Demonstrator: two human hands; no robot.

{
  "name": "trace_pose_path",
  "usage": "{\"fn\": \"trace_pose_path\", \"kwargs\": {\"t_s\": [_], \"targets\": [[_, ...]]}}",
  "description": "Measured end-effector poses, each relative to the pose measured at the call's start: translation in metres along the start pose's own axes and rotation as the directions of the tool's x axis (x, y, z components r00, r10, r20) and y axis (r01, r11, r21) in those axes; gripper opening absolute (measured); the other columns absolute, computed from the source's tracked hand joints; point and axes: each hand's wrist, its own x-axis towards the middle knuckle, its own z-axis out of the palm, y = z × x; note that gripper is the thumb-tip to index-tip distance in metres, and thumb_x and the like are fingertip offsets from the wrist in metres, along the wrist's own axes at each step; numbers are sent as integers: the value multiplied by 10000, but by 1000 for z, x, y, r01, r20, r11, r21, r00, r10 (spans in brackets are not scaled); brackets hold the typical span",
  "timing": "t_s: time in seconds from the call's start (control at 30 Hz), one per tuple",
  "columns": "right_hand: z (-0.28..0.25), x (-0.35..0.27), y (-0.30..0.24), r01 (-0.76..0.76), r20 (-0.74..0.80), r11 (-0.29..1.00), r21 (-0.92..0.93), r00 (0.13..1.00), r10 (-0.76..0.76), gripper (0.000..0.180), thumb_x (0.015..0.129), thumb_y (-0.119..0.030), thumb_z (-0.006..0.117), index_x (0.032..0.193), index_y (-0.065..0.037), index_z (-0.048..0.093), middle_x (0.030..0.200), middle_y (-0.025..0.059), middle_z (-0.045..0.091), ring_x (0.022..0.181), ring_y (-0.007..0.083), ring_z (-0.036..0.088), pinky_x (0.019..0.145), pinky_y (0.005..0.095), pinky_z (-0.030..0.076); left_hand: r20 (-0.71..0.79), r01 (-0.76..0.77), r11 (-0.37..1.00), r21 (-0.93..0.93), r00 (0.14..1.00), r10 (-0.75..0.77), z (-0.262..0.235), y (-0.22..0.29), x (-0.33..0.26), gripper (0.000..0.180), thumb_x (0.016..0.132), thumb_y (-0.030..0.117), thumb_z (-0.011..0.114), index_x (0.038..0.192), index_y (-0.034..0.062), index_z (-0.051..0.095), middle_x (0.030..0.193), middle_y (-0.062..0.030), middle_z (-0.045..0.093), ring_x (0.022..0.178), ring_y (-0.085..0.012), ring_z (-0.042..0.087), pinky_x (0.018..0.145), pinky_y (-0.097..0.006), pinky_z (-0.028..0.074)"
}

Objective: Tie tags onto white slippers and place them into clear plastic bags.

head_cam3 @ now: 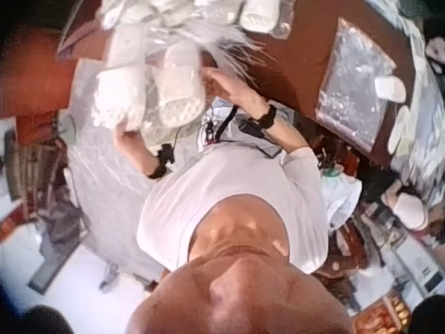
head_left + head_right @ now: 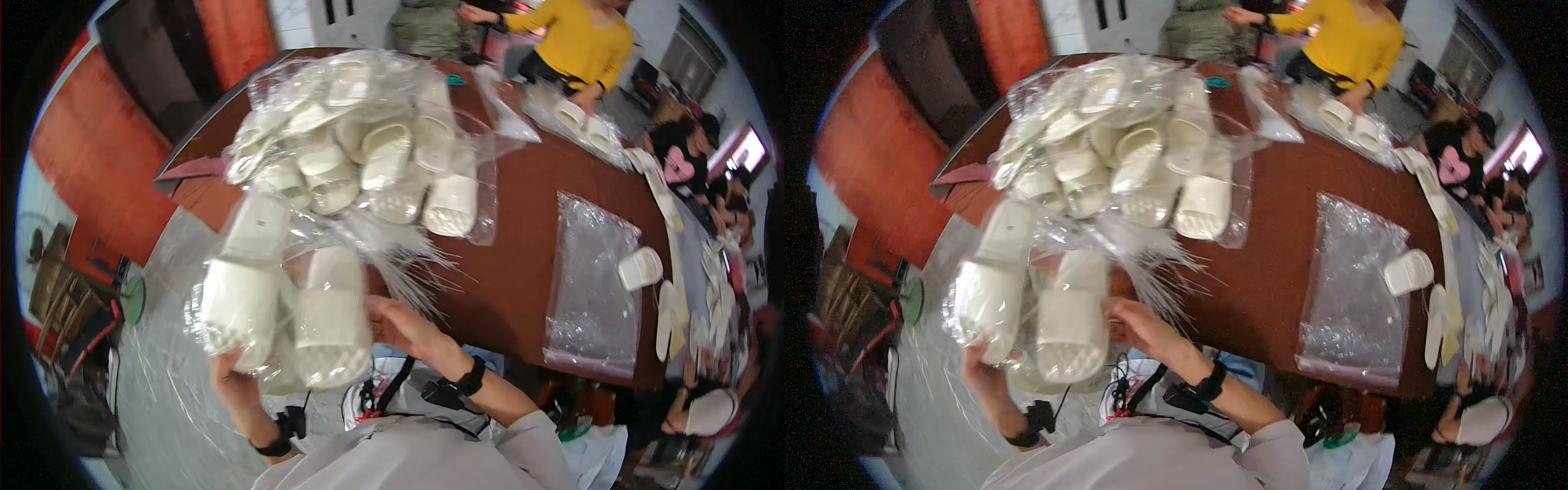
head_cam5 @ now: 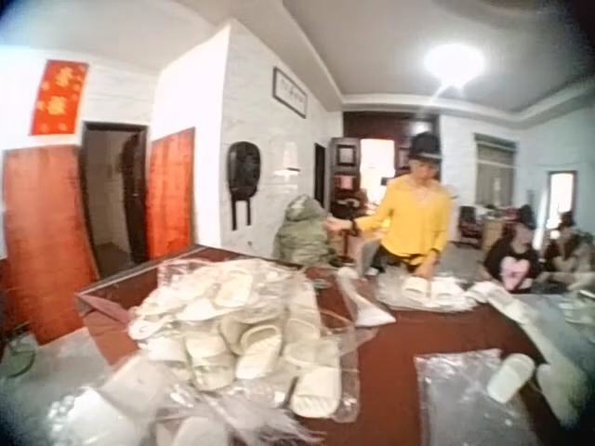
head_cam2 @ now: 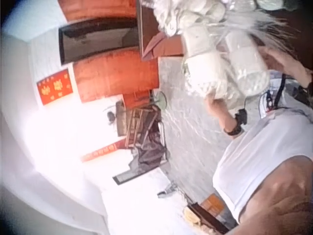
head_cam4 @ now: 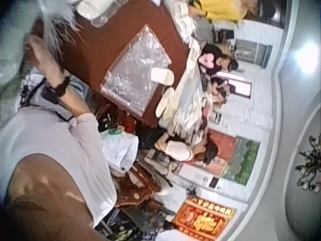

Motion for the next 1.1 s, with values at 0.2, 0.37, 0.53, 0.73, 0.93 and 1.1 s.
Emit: {"fn": "trace_pose_path", "kwargs": {"t_s": [0.2, 0.37, 0.53, 0.73, 0.93, 1.1], "targets": [[24, -43, -2, 24, 223, 1000, -2, 975, -22, 461, 986, -332, 495, 1343, -44, 444, 1245, 50, 584, 1024, 145, 612, 903, 319, 487, 324, 32, 999, 31, 945, -40, -14, 36, 7, 445, 768, 94, 544, 1196, -27, 537, 1022, -209, 610, 873, -291, 653, 500, -429, 608], [27, -92, -1, 163, 154, 986, -15, 975, -159, 543, 973, -260, 528, 1424, -25, 338, 1175, 62, 603, 1014, 156, 614, 886, 321, 503, 465, -741, 596, 310, 665, 584, 41, 24, -15, 119, 794, 71, 570, 815, -46, 573, 983, -208, 626, 891, -280, 637, 696, -343, 515], [17, -156, 1, 358, -12, 873, -331, 923, -384, 402, 948, -146, 567, 1314, -10, 474, 1159, 81, 610, 1024, 190, 611, 882, 350, 517, 855, -836, 518, 179, 393, 339, 112, 24, -5, 140, 773, 34, 600, 856, -77, 615, 1042, -154, 596, 887, -265, 607, 789, -335, 453], [-32, -155, 45, 496, -395, 865, 79, 812, -430, 186, 927, -32, 575, 1112, -14, 573, 1073, 77, 622, 996, 196, 618, 865, 397, 550, 746, 5, 866, 499, 505, -433, 228, -35, 12, 399, 885, 79, 574, 1261, -16, 481, 1053, -75, 601, 891, -166, 613, 664, -282, 550], [-26, -142, 33, 459, -453, 886, 63, 804, -384, 317, 963, -97, 544, 1276, -57, 514, 1216, 101, 594, 1112, 202, 583, 931, 382, 507, 922, -381, 848, 368, 265, -281, 295, -135, 57, 302, 952, 155, 540, 1217, 10, 541, 915, -26, 646, 746, -116, 600, 612, -252, 519], [-24, -132, 29, 264, -318, 948, -175, 896, -309, 459, 974, -136, 541, 1403, -81, 387, 1326, 85, 531, 1216, 193, 524, 956, 320, 462, 950, -631, 716, 298, 269, -159, 343, -150, 60, 219, 952, 155, 531, 1126, 44, 604, 762, -65, 648, 634, -138, 596, 582, -305, 497]]}}
